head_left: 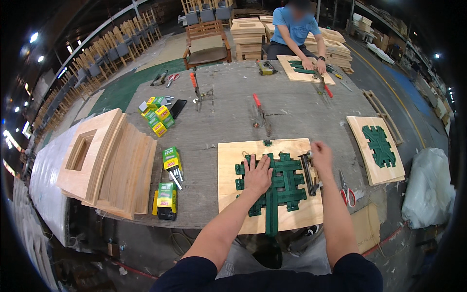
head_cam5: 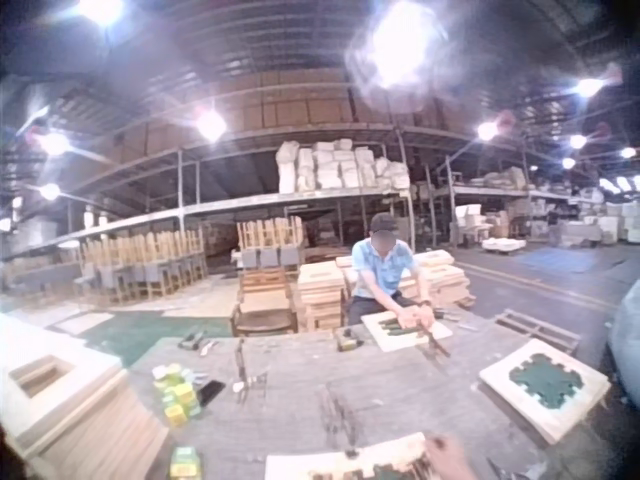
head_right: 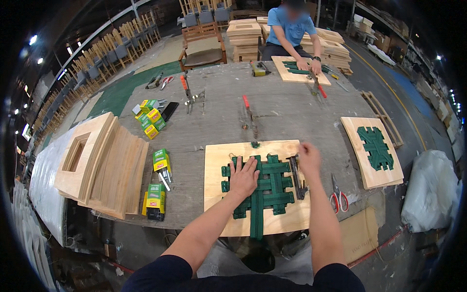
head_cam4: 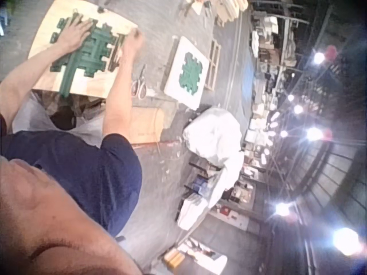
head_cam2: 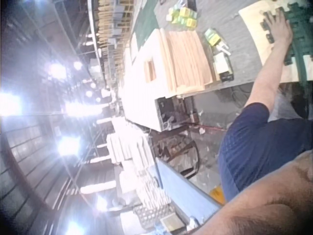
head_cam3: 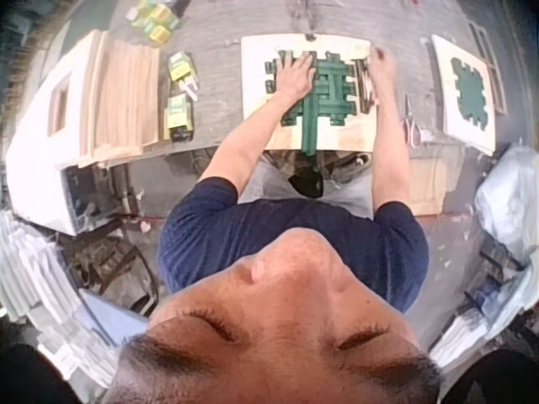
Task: The person weaves green strips into a grid pattern on a square wooden board, using a nail gun to secure the strips at intersections. They repeatedly fold and staple the material, then trim excess with scissors.
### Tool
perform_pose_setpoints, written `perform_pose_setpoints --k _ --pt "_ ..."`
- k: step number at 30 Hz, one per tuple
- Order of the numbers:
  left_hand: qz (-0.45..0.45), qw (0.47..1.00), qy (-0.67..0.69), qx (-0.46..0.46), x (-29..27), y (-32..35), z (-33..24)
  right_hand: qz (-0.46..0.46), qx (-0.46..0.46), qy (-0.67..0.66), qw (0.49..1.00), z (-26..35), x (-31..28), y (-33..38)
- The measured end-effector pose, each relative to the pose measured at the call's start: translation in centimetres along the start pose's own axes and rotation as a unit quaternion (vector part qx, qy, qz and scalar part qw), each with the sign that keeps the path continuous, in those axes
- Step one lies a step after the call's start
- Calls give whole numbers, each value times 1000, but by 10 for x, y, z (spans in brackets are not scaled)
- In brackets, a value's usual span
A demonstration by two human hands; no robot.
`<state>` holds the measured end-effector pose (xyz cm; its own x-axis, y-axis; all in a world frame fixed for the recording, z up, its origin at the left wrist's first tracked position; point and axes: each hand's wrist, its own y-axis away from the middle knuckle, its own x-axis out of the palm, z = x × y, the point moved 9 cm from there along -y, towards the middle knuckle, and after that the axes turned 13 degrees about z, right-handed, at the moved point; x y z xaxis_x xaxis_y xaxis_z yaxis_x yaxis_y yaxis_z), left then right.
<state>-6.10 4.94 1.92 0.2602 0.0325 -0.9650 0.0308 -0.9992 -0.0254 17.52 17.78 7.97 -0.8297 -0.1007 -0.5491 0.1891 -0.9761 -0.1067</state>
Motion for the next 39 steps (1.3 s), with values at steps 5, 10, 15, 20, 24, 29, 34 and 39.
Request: perform_pose_setpoints --k 5,10,15,20,24,29,34,39 --pt "-8 1000 13 18 -2 -5 -15 3 130 148 980 -76 -74 58" --pt "-12 999 24 23 -5 -5 -17 125 198 -18 972 -103 -36 52" --pt "-11 999 20 27 -7 -5 -19 136 222 -78 962 -106 -31 45" --pt "-28 999 22 10 -8 1 1 119 171 -219 953 -50 -14 53" --pt "-16 999 28 14 -3 -3 -8 164 184 -277 929 -2 -9 56" --pt "-29 999 36 16 -6 -4 -10 194 215 -238 927 32 51 39" --pt "-30 998 58 17 -7 -4 -9 255 208 -198 924 49 99 28" --pt "-25 997 73 11 -7 -4 -4 258 201 -161 931 48 118 24"
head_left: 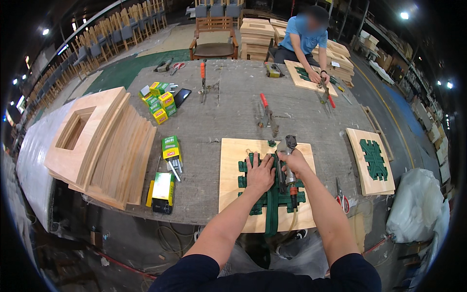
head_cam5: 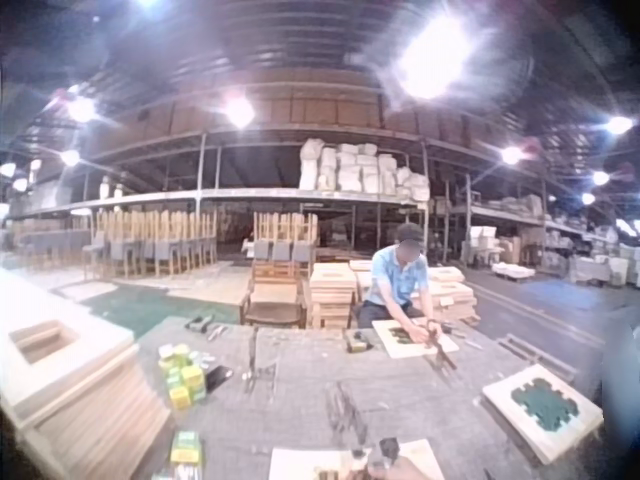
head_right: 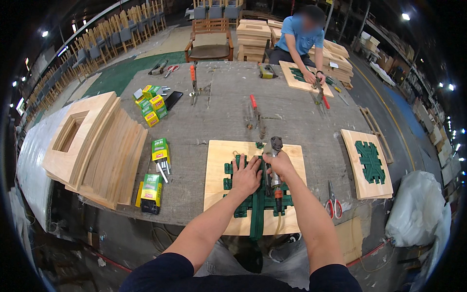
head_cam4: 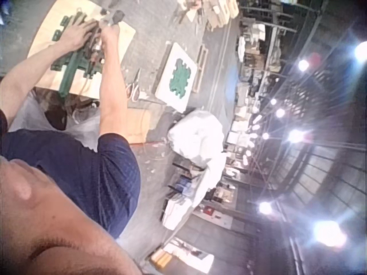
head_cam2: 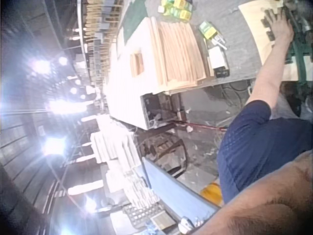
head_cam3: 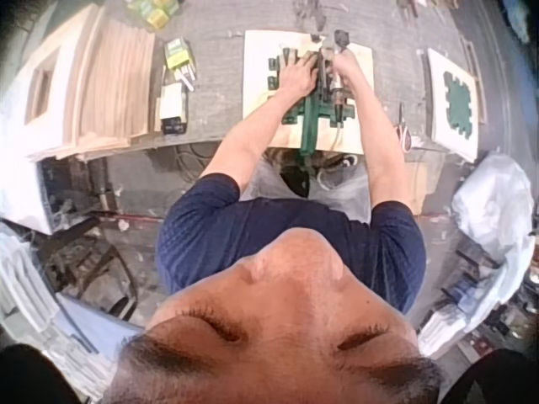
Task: The person weaves green strips into a grid pattern on a square wooden board, using a nail gun to secure the strips at intersections. They repeatedly fold and staple the material, then trim excess with scissors.
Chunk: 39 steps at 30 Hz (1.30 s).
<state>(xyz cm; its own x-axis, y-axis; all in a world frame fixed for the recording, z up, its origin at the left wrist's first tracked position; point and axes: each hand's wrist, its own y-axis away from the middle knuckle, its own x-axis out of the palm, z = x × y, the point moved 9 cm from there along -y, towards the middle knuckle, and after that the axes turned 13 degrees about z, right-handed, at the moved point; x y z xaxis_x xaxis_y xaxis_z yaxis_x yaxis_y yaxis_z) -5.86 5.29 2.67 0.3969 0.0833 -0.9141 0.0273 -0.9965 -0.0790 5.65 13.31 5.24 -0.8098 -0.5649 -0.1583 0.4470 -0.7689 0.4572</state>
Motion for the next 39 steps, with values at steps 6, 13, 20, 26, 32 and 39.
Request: perform_pose_setpoints --k 6,13,20,26,32,39 --pt "-18 1000 3 7 -3 1 1 -2 -12 32 999 1 7 -6" --pt "-39 998 52 11 -6 3 8 -3 -32 53 998 4 16 -8" --pt "-54 995 82 14 -12 10 13 25 -6 40 999 7 28 -4" --pt "-108 986 126 14 -16 13 20 28 -2 64 998 14 35 -3" --pt "-132 983 125 25 -18 12 18 19 0 83 996 12 34 0" --pt "-138 974 178 25 -25 12 26 22 18 99 995 14 35 1"
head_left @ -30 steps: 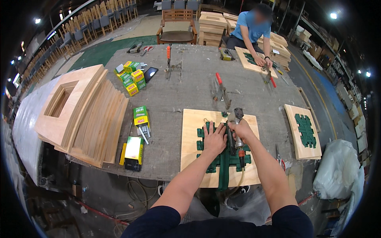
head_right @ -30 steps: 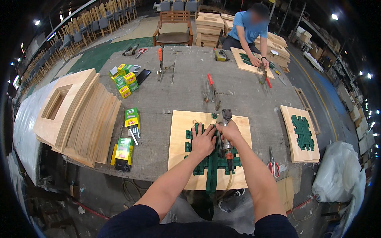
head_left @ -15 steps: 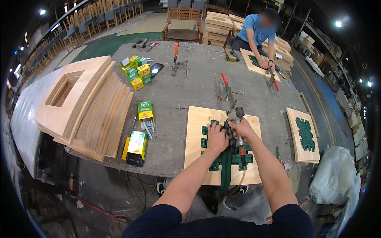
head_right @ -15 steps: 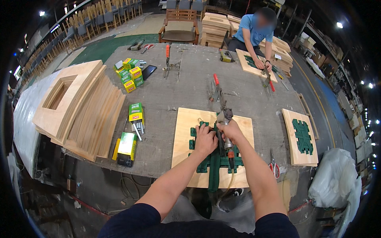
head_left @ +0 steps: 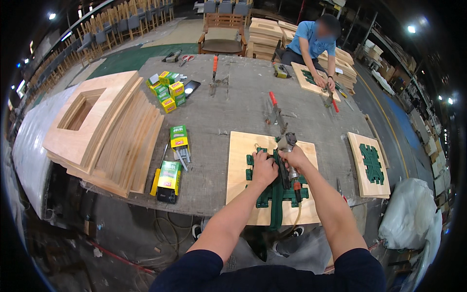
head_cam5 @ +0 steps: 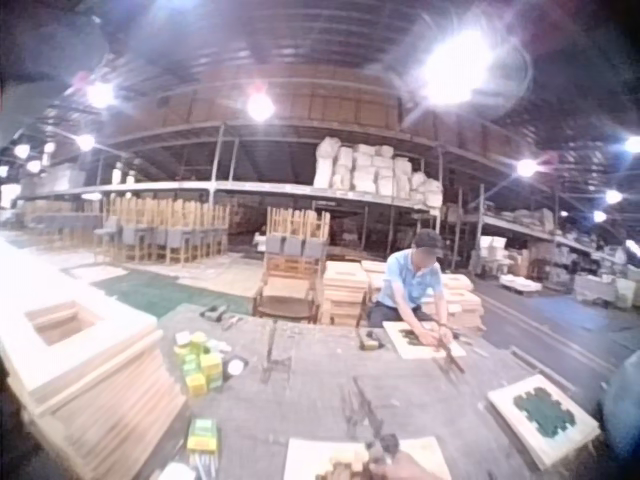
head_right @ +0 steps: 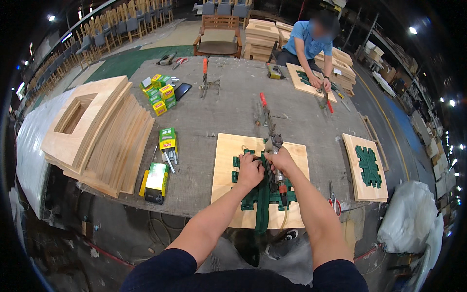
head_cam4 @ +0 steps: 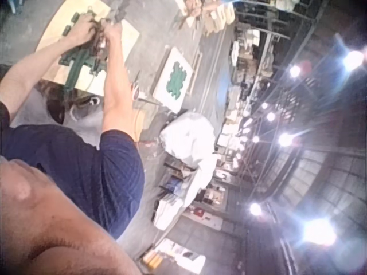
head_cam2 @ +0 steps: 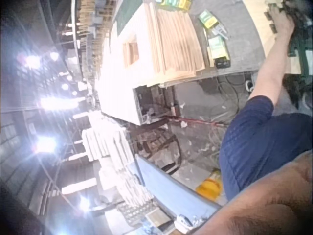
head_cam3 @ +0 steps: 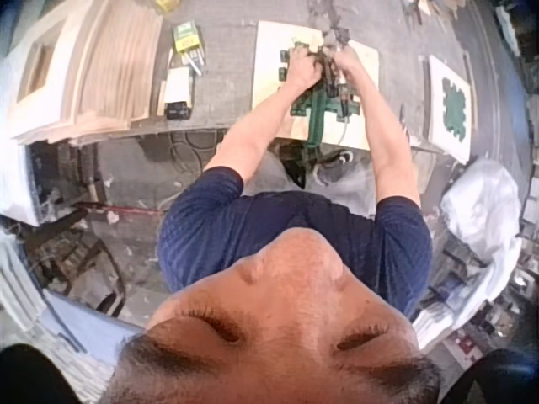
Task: The person weaves green strips into a grid pattern on a square wooden board, using a nail gun to secure the strips at intersections. They repeatedly fold and staple the material, then trim excess with scissors.
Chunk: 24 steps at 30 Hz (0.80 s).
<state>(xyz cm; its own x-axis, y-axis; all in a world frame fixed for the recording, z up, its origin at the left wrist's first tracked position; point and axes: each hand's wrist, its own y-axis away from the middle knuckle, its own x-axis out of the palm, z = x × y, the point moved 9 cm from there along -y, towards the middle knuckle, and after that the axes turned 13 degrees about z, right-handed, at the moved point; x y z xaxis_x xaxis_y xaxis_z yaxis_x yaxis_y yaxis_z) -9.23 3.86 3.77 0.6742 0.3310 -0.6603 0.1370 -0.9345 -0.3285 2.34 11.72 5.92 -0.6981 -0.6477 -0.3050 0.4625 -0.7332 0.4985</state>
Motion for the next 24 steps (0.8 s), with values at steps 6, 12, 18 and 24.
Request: perform_pose_setpoints --k 6,12,18,24 --pt "-29 986 166 7 -28 56 -7 1 -29 -30 999 -6 -9 -2" --pt "133 923 355 -62 -31 178 -62 -2 -15 -35 999 -17 -11 0" --pt "274 845 389 -244 27 269 -39 1 -5 -11 1000 -18 -22 3" --pt "247 784 471 -321 53 277 -15 -2 10 -208 978 -70 -64 21"
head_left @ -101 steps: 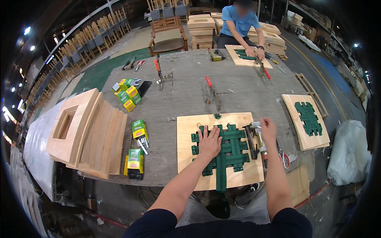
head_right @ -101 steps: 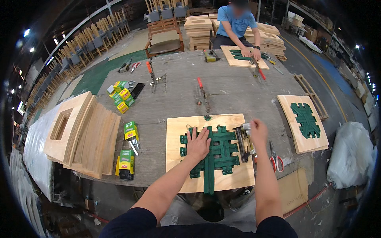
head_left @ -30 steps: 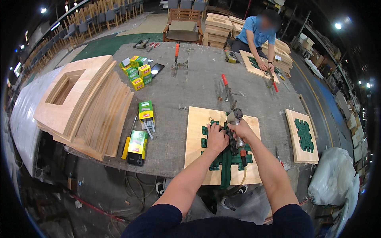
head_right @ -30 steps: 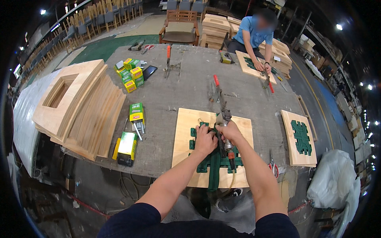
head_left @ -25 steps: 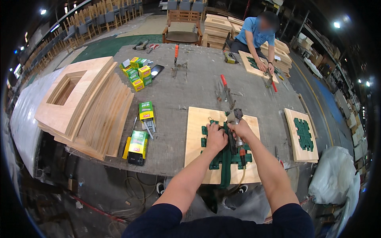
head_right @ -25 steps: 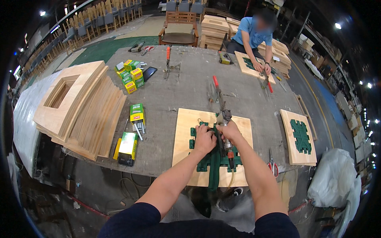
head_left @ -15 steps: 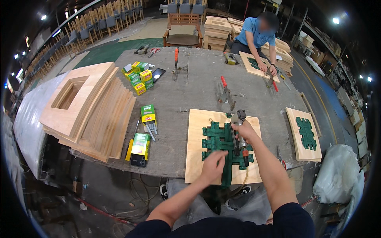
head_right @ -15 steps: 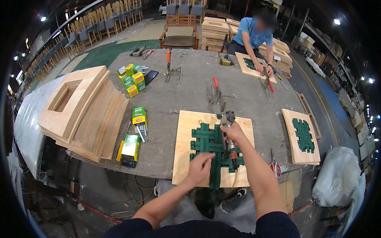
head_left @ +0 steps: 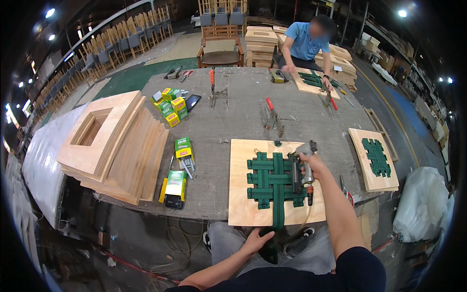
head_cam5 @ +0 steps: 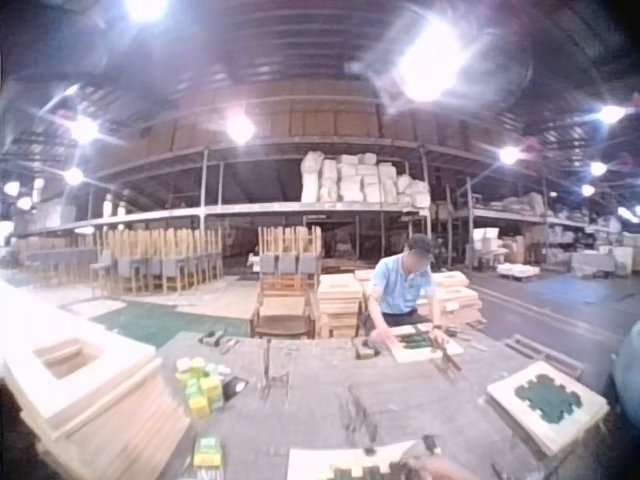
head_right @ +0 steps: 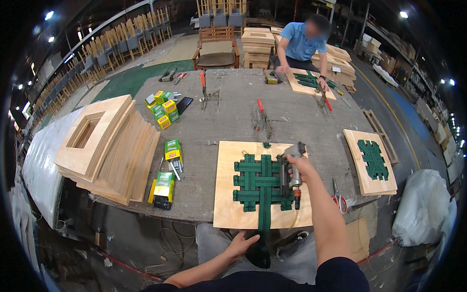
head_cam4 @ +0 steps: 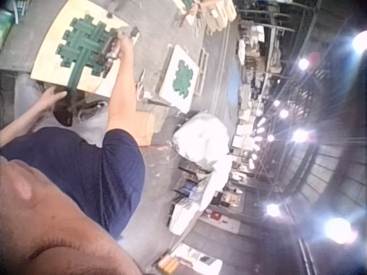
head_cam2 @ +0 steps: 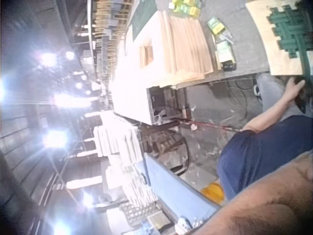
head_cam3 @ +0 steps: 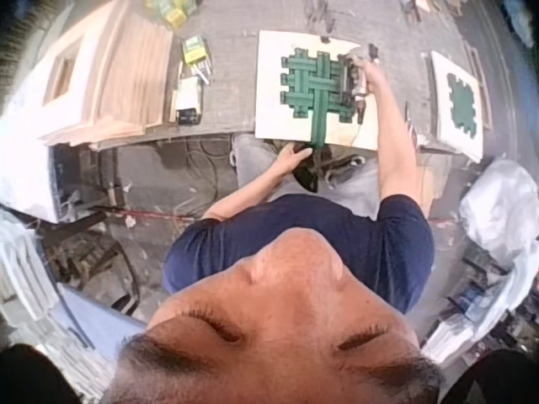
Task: The person weaves green strips into a grid pattern on a square wooden board, using a nail gun to secure the strips at intersections. They repeatedly fold and staple the material, then trim excess with scissors.
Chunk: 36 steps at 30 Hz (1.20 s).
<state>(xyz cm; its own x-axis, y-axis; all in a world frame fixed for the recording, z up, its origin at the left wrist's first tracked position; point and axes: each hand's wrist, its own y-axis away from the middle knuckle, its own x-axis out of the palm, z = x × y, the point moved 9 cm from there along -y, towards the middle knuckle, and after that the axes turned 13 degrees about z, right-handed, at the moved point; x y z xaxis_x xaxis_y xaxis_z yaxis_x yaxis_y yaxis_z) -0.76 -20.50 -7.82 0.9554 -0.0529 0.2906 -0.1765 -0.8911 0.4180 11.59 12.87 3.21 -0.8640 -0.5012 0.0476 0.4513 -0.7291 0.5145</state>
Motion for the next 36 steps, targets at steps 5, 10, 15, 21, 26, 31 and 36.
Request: perform_pose_setpoints --k 5,10,15,21,26,31,36 --pt "59 997 30 28 26 -21 -4 52 4 -110 993 -29 -83 6" --pt "68 989 -117 -63 35 8 -9 -115 41 120 985 -35 -119 19" --pt "196 976 -95 -12 75 35 0 -312 -116 472 816 14 -134 88" --pt "271 959 29 -77 95 80 20 153 84 -52 983 -160 50 131" --pt "291 950 -11 -116 105 83 25 193 101 -368 904 -171 147 141" --pt "272 879 -384 74 68 76 -30 140 60 -305 940 -173 145 138" --pt "-11 762 -628 157 33 48 -118 55 24 -247 967 -183 136 151"
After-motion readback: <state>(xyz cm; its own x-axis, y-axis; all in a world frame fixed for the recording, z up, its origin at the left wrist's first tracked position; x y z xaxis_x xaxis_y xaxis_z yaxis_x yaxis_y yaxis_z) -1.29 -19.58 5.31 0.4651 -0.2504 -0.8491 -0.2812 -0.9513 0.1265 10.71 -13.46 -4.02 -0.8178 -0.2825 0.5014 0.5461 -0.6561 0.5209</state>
